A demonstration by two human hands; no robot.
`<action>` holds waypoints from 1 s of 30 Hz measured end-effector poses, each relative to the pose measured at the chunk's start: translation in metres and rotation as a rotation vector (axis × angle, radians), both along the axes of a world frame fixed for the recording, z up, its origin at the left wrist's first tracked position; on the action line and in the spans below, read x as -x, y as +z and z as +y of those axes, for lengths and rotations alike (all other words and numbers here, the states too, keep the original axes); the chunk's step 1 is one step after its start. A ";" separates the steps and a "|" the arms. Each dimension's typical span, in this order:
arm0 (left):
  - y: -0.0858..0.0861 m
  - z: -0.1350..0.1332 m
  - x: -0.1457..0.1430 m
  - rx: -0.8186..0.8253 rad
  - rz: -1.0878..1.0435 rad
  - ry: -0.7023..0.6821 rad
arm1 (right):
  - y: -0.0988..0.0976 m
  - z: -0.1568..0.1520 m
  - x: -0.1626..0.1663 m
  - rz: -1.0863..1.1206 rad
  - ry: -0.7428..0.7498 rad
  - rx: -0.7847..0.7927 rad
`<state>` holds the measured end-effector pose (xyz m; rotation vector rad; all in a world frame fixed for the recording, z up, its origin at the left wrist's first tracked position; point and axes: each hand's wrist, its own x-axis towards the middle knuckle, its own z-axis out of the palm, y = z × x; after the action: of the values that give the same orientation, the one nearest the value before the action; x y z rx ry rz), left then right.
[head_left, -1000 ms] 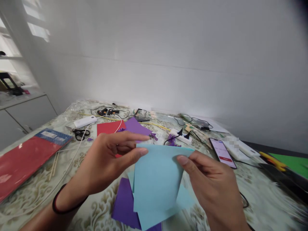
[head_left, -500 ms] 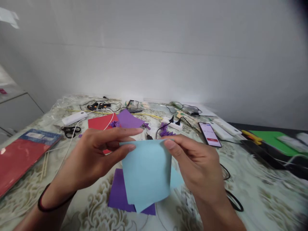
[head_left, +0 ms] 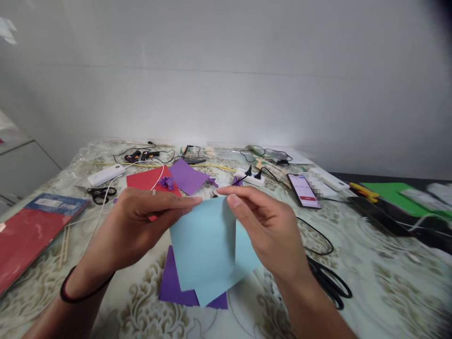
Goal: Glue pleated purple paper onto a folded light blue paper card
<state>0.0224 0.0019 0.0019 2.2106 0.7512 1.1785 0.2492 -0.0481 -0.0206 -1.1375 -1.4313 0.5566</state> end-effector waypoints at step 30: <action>-0.019 -0.007 -0.026 0.163 -0.261 0.254 | -0.021 0.027 -0.002 0.507 0.034 0.059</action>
<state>0.0485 -0.0048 -0.0174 1.8226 0.9982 1.4389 0.2509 -0.0210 -0.0411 -0.9315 -1.0008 0.8479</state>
